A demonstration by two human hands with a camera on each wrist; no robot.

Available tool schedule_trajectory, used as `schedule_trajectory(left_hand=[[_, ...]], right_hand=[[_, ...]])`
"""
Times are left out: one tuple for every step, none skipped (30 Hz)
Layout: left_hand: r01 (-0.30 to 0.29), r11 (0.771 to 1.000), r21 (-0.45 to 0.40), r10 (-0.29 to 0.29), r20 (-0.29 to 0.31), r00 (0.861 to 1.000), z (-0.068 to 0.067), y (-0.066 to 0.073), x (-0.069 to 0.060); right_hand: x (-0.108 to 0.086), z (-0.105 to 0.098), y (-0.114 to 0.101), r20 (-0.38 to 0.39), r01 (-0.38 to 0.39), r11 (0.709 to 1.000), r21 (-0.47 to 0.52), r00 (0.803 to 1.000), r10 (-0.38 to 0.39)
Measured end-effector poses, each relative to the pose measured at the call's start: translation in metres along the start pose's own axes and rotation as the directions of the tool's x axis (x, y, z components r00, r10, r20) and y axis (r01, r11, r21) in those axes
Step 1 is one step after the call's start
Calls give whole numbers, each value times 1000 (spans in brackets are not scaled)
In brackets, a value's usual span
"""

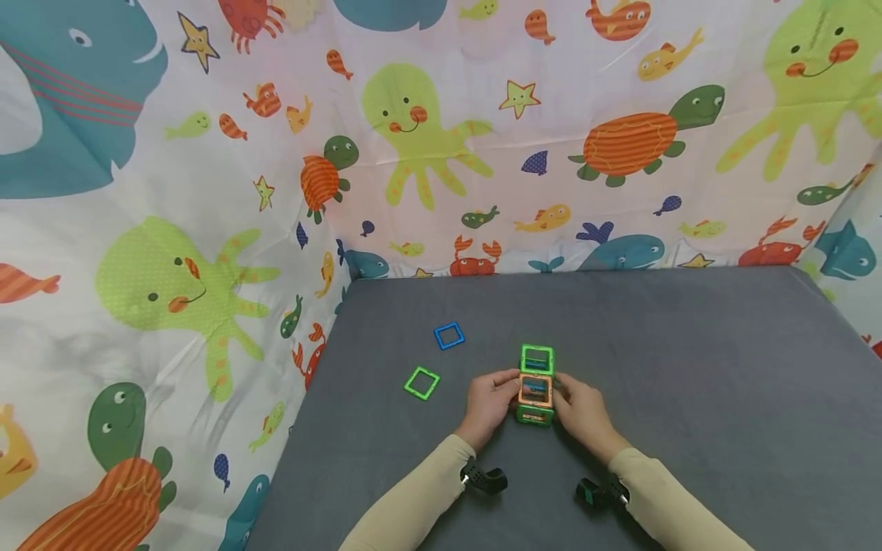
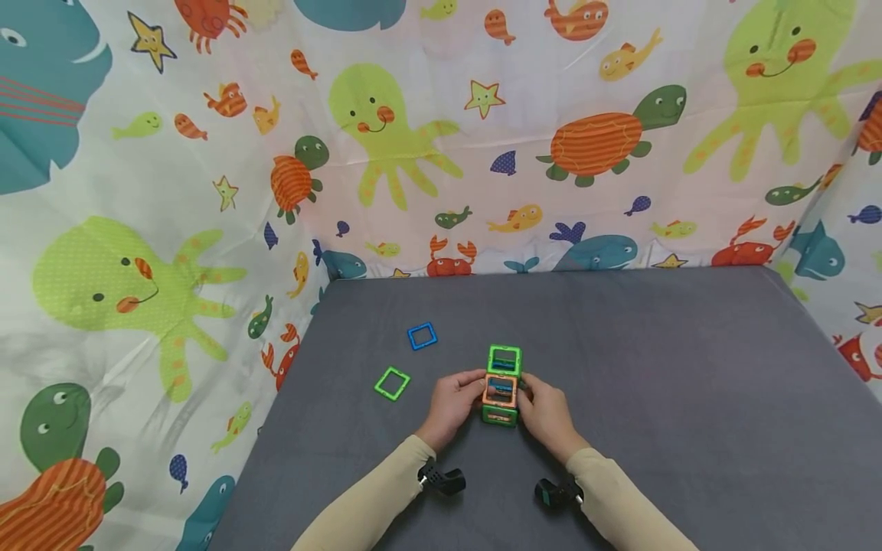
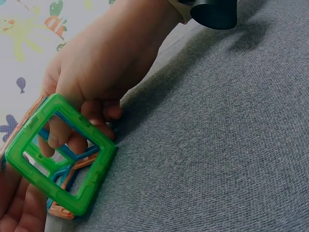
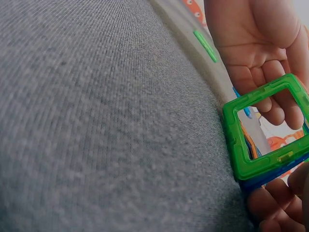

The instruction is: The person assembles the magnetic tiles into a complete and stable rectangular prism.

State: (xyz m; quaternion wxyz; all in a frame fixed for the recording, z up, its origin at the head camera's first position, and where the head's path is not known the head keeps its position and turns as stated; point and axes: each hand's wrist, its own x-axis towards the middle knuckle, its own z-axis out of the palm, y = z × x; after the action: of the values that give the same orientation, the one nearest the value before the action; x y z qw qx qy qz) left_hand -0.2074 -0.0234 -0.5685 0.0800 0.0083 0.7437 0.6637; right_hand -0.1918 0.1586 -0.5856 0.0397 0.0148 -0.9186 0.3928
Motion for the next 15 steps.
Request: schedule_trajectory(left_hand=[[4,1000,0,-4,-1,1000,0,-1,0],[11,1000,0,-11,-1,1000,0,-1,0],[7,1000,3,-7,0,1000,0,-1,0],[11,1000,1,-11,-2,1000,0,-2,-1],[11,1000,4,-11,-5,1000,0,-2,-1],[10,1000,10,-10,-9,1000,0,-2,-1],[5,1000,18,-5,-11,1000,0,-3,-1],[2,1000,22,-1,-13,1000,0,-3,-1],[0,1000,23,0,-14,1000,0,-3,-1],[6,1000,17,-6,-13,1000,0,-3,-1],[5,1000,15,-5,-11,1000,0,-3,-1],[6,1000,6,-6,-7,1000,0,-3,-1],[16,1000,-7,-16,-2,1000,0,-3,-1],[24,1000,-17,-24,2,1000,-1,-3,0],[32,999,-23,-31,4,999,-1,-3,0]], right_hand=[[0,0,0,1,1,1000,-3,1000,-1],[-1,0,0,5,3,1000,-4,1000,-3],[-1,0,0,9,5,1000,-3,1000,-5],[-2,0,-1,15,7,1000,-1,1000,-7],[-2,0,-1,18,8,1000,-1,1000,-8],[-2,0,-1,18,9,1000,-3,1000,-9],[-2,-1,-2,19,11,1000,-2,1000,-11],[-2,-1,-2,19,9,1000,-1,1000,-9],[-2,-1,-2,16,8,1000,-4,1000,-8],[-2,-1,-2,15,8,1000,-7,1000,-8],[-2,-1,-2,13,8,1000,-10,1000,-8],[-2,0,-2,11,8,1000,-10,1000,-8],[-2,0,-1,10,10,1000,-14,1000,-10],[-2,0,-1,7,11,1000,-17,1000,-11],[-2,0,-1,6,13,1000,-16,1000,-13]])
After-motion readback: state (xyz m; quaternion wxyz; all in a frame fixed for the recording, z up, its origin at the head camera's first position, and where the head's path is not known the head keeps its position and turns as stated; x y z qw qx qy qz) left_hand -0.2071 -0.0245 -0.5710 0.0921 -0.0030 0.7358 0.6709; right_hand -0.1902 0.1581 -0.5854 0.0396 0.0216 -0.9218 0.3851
